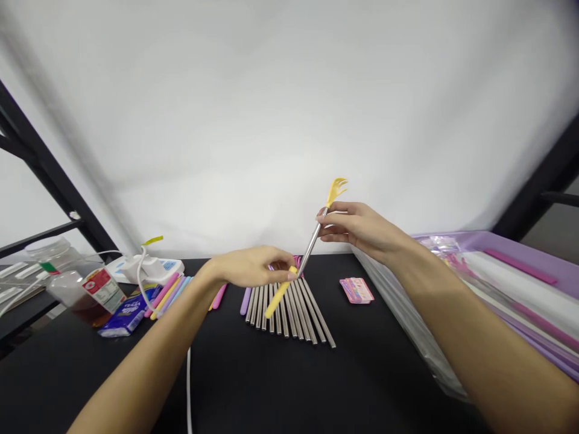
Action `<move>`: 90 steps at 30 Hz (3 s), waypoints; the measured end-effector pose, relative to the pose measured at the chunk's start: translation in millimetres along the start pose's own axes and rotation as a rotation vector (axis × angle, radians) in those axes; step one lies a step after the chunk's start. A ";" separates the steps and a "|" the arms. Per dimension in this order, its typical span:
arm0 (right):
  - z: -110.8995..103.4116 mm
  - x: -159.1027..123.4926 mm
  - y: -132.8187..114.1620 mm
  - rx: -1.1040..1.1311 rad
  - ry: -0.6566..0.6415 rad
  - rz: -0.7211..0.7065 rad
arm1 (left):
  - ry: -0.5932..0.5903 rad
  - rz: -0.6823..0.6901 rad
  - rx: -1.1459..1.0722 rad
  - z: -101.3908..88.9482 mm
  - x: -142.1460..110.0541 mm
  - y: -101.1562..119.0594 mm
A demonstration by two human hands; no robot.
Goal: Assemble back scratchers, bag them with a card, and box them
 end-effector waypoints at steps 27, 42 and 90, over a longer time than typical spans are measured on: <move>-17.1 -1.2 -2.5 -0.020 -0.226 -0.125 | -0.222 -0.140 -0.485 24.3 7.2 -14.1; -28.5 -2.9 1.6 0.112 -0.269 0.018 | -0.056 -0.104 -0.274 17.2 13.6 -22.4; -14.0 -17.4 5.1 -0.299 -0.509 0.026 | 0.115 -0.015 -0.654 31.1 29.1 1.7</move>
Point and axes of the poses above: each hand's wrist, its own x-axis towards the middle knuckle, its own z-axis out of the palm, y = z × x, the point moved 4 cm from there along x, towards the middle knuckle, and after that the axes turned 12 degrees about y, right-handed, at the moved point
